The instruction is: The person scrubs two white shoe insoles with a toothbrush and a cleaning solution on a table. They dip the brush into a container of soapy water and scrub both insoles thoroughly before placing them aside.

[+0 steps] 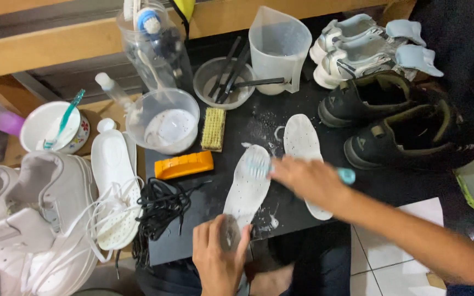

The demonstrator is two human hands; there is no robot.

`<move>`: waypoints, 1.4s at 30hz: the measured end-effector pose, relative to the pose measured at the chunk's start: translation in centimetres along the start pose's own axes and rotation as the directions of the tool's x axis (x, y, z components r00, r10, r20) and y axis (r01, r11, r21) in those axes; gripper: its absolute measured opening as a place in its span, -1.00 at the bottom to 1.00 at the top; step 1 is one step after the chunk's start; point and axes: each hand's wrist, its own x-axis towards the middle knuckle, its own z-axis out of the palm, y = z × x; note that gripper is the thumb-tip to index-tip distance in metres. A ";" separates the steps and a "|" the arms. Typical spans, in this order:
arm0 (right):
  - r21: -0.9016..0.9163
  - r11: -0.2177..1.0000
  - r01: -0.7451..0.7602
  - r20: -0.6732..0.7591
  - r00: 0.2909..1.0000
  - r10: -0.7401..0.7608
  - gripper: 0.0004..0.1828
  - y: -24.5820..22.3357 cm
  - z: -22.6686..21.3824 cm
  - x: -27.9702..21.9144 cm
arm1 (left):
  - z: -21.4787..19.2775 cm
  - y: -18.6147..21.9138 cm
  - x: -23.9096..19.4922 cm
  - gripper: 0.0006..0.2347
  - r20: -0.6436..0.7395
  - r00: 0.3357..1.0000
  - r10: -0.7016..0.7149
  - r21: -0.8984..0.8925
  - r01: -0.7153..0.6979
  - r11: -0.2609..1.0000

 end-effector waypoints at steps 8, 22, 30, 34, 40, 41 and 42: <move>0.132 0.987 -0.090 -0.043 0.994 0.096 -0.69 1.9 -5.9 6.1 | -1.2 0.6 0.6 -0.61 0.089 0.996 -0.015 -0.037 0.018 0.999; 0.023 0.976 0.219 -0.163 0.963 -0.212 -0.77 -6.2 -2.0 24.0 | 0.4 0.4 3.0 -0.52 0.200 0.950 0.239 -0.055 -0.232 0.971; -0.083 0.970 0.227 0.152 0.965 -0.213 -0.82 -7.1 -3.6 26.7 | -0.1 0.1 3.5 -0.51 0.222 0.950 0.219 -0.194 -0.177 0.965; -0.015 0.998 0.067 0.278 0.959 -0.060 -0.75 -6.9 -10.6 26.0 | -0.8 -0.1 4.0 -0.51 0.239 0.947 0.216 -0.225 -0.162 0.961; 0.032 0.997 0.069 -0.029 0.997 -0.068 -0.75 -6.4 -14.3 23.1 | -1.4 -0.1 5.2 -0.70 0.281 0.933 0.226 -0.162 -0.186 0.969; 0.053 0.995 0.090 -0.026 0.996 -0.089 -0.75 -6.2 -13.2 23.2 | -1.5 -0.2 5.3 -0.72 0.285 0.932 0.226 -0.172 -0.182 0.968; 0.075 0.991 0.110 -0.024 0.994 -0.109 -0.74 -6.0 -12.0 23.3 | -1.5 -0.3 5.4 -0.74 0.288 0.931 0.225 -0.181 -0.178 0.967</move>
